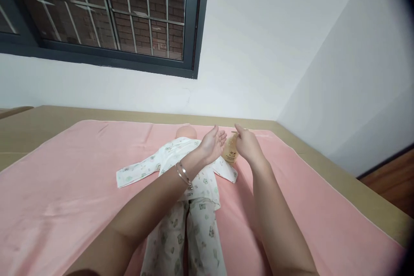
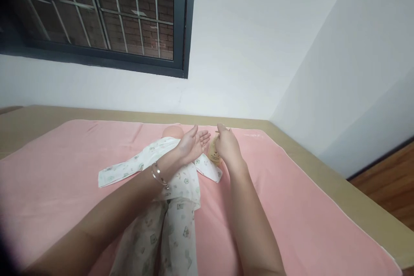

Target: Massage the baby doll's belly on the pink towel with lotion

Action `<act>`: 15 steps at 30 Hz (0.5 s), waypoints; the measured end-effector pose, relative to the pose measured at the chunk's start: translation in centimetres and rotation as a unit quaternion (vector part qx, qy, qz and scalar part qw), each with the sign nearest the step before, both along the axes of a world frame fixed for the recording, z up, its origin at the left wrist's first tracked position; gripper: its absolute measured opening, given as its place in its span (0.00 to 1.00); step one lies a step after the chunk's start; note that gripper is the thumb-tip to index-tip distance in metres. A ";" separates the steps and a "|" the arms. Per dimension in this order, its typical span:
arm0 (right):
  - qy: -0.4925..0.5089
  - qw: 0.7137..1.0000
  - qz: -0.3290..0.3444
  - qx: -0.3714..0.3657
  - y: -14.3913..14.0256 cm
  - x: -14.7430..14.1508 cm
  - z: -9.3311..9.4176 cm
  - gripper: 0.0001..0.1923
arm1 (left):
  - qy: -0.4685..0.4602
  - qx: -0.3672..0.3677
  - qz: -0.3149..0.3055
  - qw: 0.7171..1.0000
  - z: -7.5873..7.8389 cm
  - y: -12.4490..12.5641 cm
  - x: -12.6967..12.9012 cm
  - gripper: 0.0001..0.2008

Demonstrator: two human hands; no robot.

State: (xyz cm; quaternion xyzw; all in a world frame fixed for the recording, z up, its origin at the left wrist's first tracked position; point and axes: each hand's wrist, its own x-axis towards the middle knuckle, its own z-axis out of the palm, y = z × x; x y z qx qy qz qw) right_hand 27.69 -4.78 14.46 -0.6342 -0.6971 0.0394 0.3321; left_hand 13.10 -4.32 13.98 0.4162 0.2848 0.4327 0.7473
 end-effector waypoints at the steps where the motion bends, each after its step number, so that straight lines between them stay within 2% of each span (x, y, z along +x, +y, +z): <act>1: -0.009 1.000 -0.009 -0.010 0.2 -0.2 -0.2 0.29 | -0.028 -0.022 0.008 0.999 0.2 0.9 0.6 0.36; 4: -0.058 0.997 -0.048 -0.028 0.4 -0.5 -0.4 0.25 | -0.081 -0.072 0.031 0.994 0.3 2.4 1.8 0.36; 9: -0.122 0.986 -0.110 -0.023 0.4 -1.2 -0.4 0.22 | -0.110 -0.126 0.039 0.985 -0.6 2.8 2.6 0.36; 12: -0.094 0.980 -0.170 -0.041 0.6 -2.0 -0.3 0.22 | -0.093 -0.187 0.041 0.977 -1.2 2.3 1.7 0.35; 15: -0.072 0.973 -0.211 -0.053 1.0 -2.9 0.2 0.22 | -0.082 -0.234 -0.014 0.969 -1.3 0.9 -0.7 0.33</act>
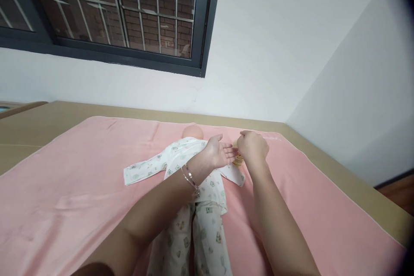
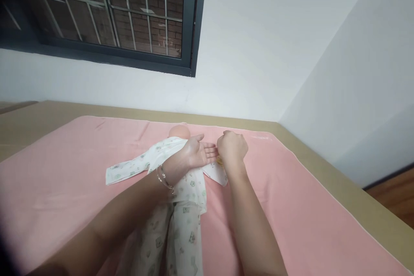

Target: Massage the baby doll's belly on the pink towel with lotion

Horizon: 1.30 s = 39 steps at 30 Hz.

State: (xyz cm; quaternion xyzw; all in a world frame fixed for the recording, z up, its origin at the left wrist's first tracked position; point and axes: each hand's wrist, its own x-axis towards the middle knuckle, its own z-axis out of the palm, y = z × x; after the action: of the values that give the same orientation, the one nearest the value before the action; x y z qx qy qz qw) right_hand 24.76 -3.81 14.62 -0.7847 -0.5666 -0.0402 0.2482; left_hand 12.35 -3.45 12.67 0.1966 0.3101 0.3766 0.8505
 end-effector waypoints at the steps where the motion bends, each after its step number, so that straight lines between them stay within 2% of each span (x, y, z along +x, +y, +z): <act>1: 0.005 1.000 -0.007 -0.005 0.1 -0.3 0.2 0.21 | -0.006 0.001 -0.020 1.000 0.1 -0.6 -1.0 0.32; 4: 0.021 0.999 -0.018 -0.028 0.5 -1.1 0.9 0.20 | -0.016 0.028 -0.044 0.999 0.7 -2.6 -4.0 0.32; 9: 0.055 0.996 -0.027 -0.057 0.7 -1.2 1.1 0.18 | 0.035 0.031 -0.018 0.999 2.4 -5.4 -7.3 0.30; 16: 0.069 0.997 -0.037 -0.024 0.2 -0.6 0.2 0.21 | 0.018 0.056 0.014 0.998 5.2 -8.3 -9.5 0.27; 24: 0.092 0.996 -0.005 -0.015 0.1 -0.6 -0.4 0.21 | 0.027 0.098 0.073 0.992 5.8 -9.4 -11.3 0.24; 28: 0.140 0.986 0.059 0.064 -1.0 -0.9 0.0 0.23 | 0.027 0.100 0.099 0.990 5.9 -9.7 -11.4 0.24; 31: 0.201 0.963 0.128 0.125 -3.2 -2.4 0.8 0.23 | 0.015 0.092 0.094 0.991 5.9 -10.0 -11.2 0.23; 33: 0.234 0.940 0.201 0.143 -5.1 -4.3 1.2 0.21 | -0.002 0.089 0.088 0.992 5.9 -10.5 -10.8 0.24; 37: 0.188 0.887 0.391 0.160 -8.7 -8.5 0.9 0.22 | -0.042 0.099 0.105 0.989 6.3 -11.6 -9.8 0.22; 39: 0.149 0.878 0.419 0.179 -9.9 -10.2 0.4 0.25 | -0.072 0.119 0.116 0.984 6.6 -12.1 -9.6 0.21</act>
State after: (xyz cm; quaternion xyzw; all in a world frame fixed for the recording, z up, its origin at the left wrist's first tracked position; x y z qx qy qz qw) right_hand 14.58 -13.70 15.01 -0.4132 -0.7818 0.0838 0.4594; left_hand 2.73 -15.52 19.32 0.2317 0.2220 0.5197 0.7918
